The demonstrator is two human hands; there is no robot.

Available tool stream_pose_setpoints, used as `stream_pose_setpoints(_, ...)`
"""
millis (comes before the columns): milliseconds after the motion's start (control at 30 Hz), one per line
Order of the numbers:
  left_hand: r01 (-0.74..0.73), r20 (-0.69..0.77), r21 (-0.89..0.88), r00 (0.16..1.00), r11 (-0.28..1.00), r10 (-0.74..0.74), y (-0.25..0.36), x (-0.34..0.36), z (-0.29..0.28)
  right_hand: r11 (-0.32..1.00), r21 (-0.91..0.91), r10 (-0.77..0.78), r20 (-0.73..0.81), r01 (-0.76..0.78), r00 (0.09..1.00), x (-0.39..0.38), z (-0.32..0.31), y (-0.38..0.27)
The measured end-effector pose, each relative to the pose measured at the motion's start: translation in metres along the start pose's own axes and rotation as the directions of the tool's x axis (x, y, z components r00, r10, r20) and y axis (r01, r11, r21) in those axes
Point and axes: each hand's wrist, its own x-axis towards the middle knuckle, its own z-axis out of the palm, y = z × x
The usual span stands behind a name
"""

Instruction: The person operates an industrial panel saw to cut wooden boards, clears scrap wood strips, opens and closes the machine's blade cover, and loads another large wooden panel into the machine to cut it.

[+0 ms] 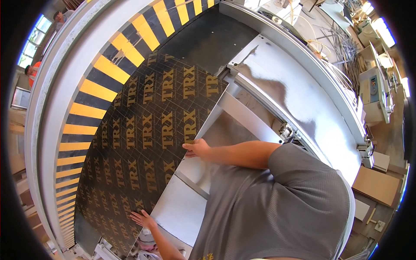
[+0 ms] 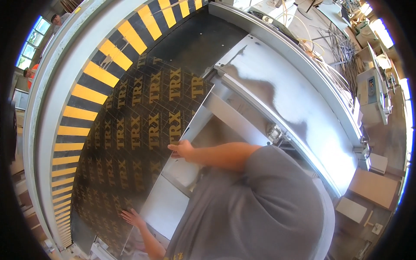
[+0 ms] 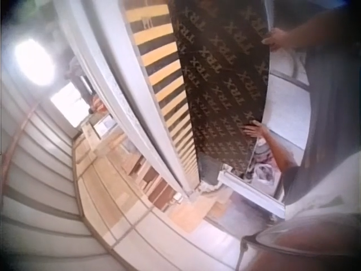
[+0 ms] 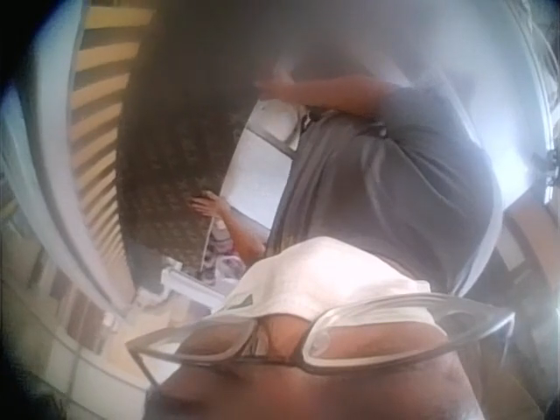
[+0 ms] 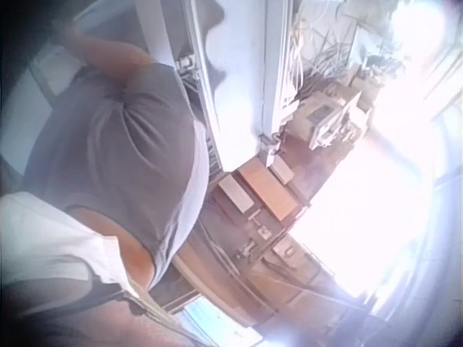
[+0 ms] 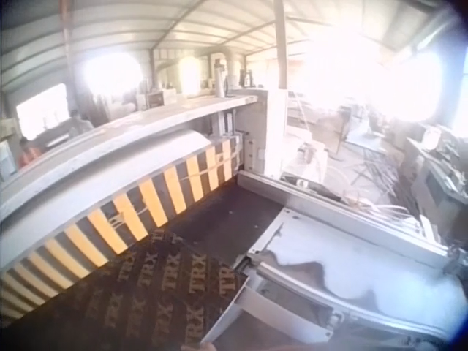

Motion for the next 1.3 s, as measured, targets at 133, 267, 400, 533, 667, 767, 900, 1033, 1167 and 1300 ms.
stream_pose_setpoints(133, -0.035, 0.085, 0.006, 0.996, 0.999, 0.034, 0.03, -0.016, -0.009, 0.999, 0.03, 0.038, -0.019, -0.037, 0.999, -0.018, -0.036, -0.012)
stream_pose_setpoints(267, -0.161, 0.192, 0.06, 0.97, 0.985, 0.147, 0.078, -0.049, -0.035, 1.0, 0.022, -0.012, -0.045, 0.013, 0.999, -0.052, -0.078, -0.044)
stream_pose_setpoints(400, -0.544, -0.035, -0.016, 0.839, 0.839, 0.543, 0.127, -0.085, -0.016, 0.721, -0.693, -0.075, -0.099, -0.015, 0.992, -0.064, -0.147, -0.096)
stream_pose_setpoints(533, -0.606, 0.0, -0.017, 0.795, 0.795, 0.606, 0.219, -0.119, -0.026, 0.576, -0.814, -0.146, -0.015, 0.073, 0.989, -0.099, -0.197, -0.159)
stream_pose_setpoints(667, -0.594, 0.096, -0.005, 0.8, 0.804, 0.592, 0.261, -0.128, -0.055, 0.102, -0.994, -0.74, -0.049, 0.04, 0.671, -0.072, -0.258, -0.183)
stream_pose_setpoints(767, -0.591, 0.087, 0.005, 0.804, 0.807, 0.588, 0.283, -0.122, -0.059, 0.036, -0.98, -0.961, -0.088, -0.195, 0.262, -0.05, -0.297, -0.197)
stream_pose_setpoints(900, -0.612, 0.108, -0.001, 0.786, 0.791, 0.608, 0.32, -0.105, -0.067, 0.168, -0.909, -0.887, -0.309, -0.381, 0.345, -0.031, -0.319, -0.209)
stream_pose_setpoints(1033, -0.645, 0.089, 0.018, 0.762, 0.764, 0.641, 0.341, -0.098, -0.081, 0.156, -0.905, -0.862, -0.32, -0.395, 0.394, -0.041, -0.316, -0.221)
stream_pose_setpoints(1167, -0.661, 0.118, 0.042, 0.748, 0.749, 0.653, 0.363, -0.085, -0.091, 0.172, -0.904, -0.831, -0.347, -0.393, 0.434, -0.051, -0.31, -0.228)
stream_pose_setpoints(1300, -0.688, 0.115, 0.034, 0.723, 0.725, 0.681, 0.385, -0.083, -0.109, 0.152, -0.891, -0.793, -0.369, -0.429, 0.484, -0.07, -0.304, -0.241)
